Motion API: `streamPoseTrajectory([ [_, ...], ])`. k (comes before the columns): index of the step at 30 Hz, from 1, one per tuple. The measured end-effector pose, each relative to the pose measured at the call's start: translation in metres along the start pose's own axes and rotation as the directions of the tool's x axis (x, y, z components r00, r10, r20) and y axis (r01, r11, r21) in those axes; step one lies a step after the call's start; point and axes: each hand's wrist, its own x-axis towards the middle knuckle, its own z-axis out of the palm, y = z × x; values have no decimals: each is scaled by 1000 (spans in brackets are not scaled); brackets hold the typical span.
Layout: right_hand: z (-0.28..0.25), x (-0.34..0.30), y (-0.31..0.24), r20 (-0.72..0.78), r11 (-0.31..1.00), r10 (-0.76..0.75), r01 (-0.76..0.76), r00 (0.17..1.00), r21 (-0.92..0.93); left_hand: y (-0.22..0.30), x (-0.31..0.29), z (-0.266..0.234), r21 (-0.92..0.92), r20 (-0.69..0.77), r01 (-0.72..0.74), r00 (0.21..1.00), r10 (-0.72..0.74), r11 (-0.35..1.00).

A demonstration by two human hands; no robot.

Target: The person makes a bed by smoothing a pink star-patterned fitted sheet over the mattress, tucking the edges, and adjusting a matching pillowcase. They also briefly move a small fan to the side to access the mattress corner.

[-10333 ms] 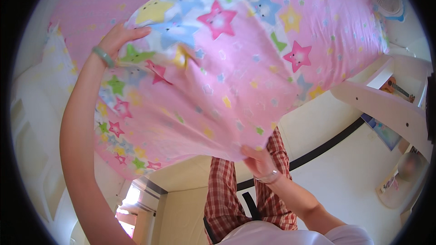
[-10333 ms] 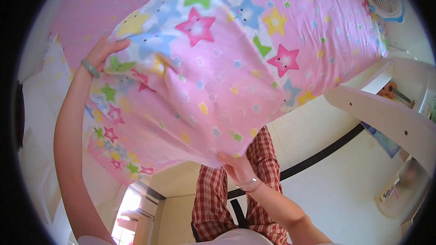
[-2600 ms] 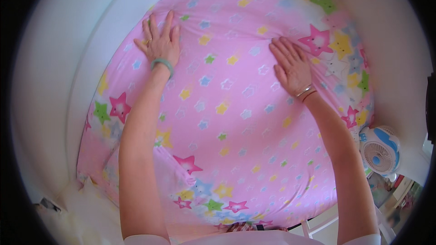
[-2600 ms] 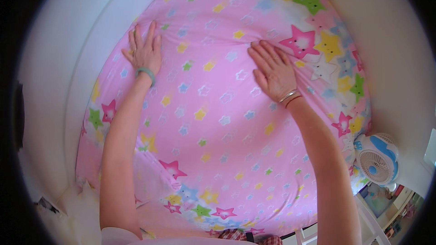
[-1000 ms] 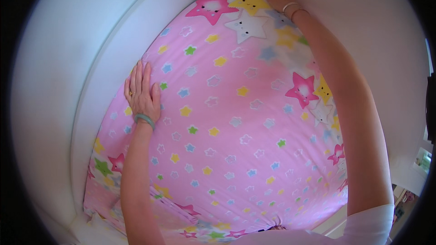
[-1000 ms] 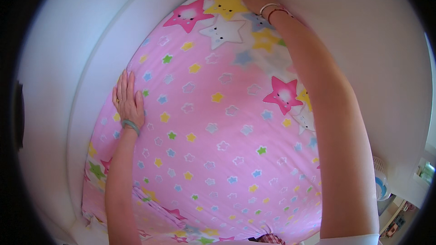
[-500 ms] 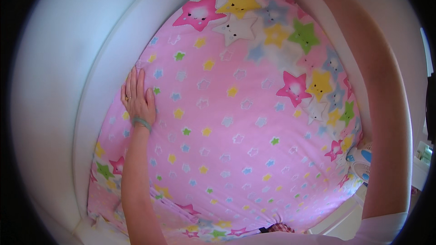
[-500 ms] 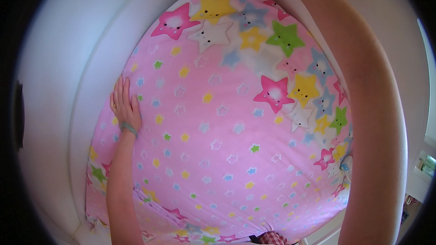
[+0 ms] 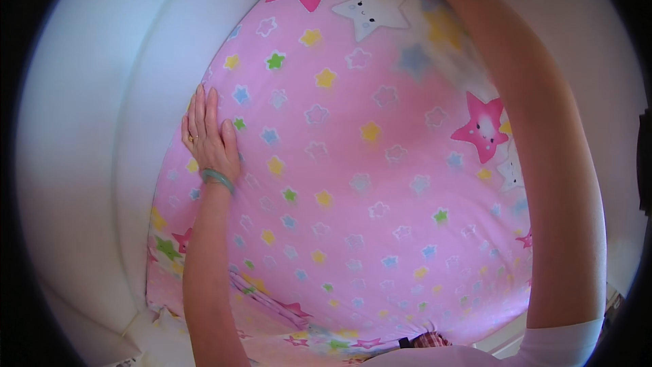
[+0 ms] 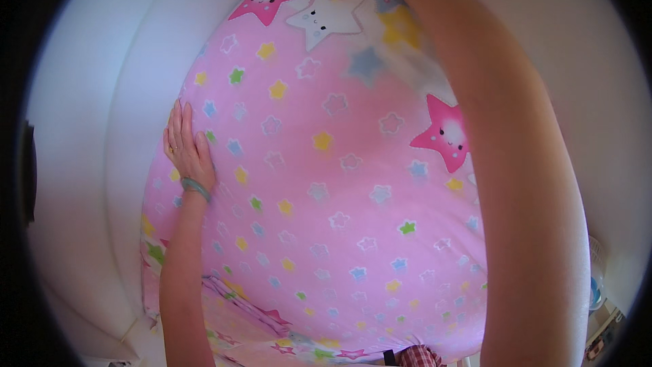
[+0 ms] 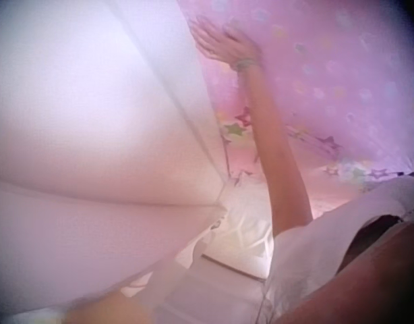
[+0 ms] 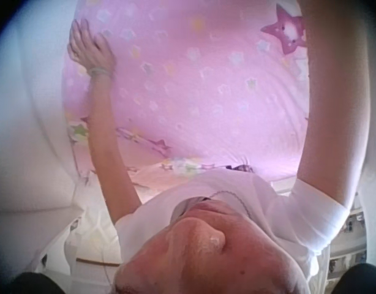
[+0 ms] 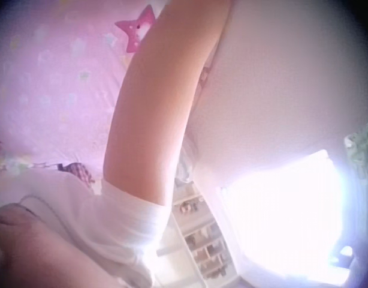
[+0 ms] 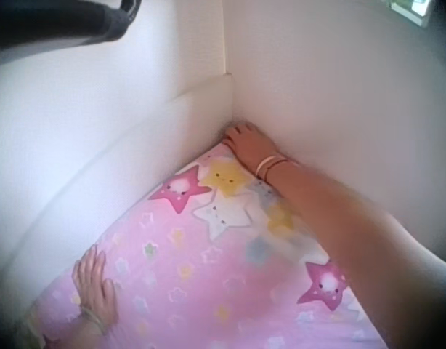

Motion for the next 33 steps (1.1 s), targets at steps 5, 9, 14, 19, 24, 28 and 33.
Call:
streamPoseTrajectory([
  [5, -39, -30, -17, -305, 954, -40, -55, 952, -295, 1, 7, 11, -31, -36, -28, 999, 27, 999],
  [9, -96, -156, -195, -118, 835, -183, 218, 976, 506, -47, -34, -7, 109, -29, -3, 1000, 6, 994],
  [14, -191, -369, -261, 288, 554, -596, 124, 750, 824, -11, -7, 5, -12, -94, -75, 993, 74, 997],
  [19, -173, -327, -66, 366, 954, 11, -120, 931, 276, -13, -10, 3, 35, -106, -89, 990, 92, 995],
  [24, -132, -331, 15, -18, 952, 291, -288, 956, 100, -7, -3, 4, 57, -120, -97, 987, 103, 994],
  [28, -121, -327, 17, -14, 911, 370, -360, 929, 200, 0, -1, -2, -88, -157, -108, 983, 93, 990],
  [33, -115, -350, 28, -18, 896, 394, -380, 919, 229, 214, 82, -13, -161, 62, -677, 719, 692, 718],
])
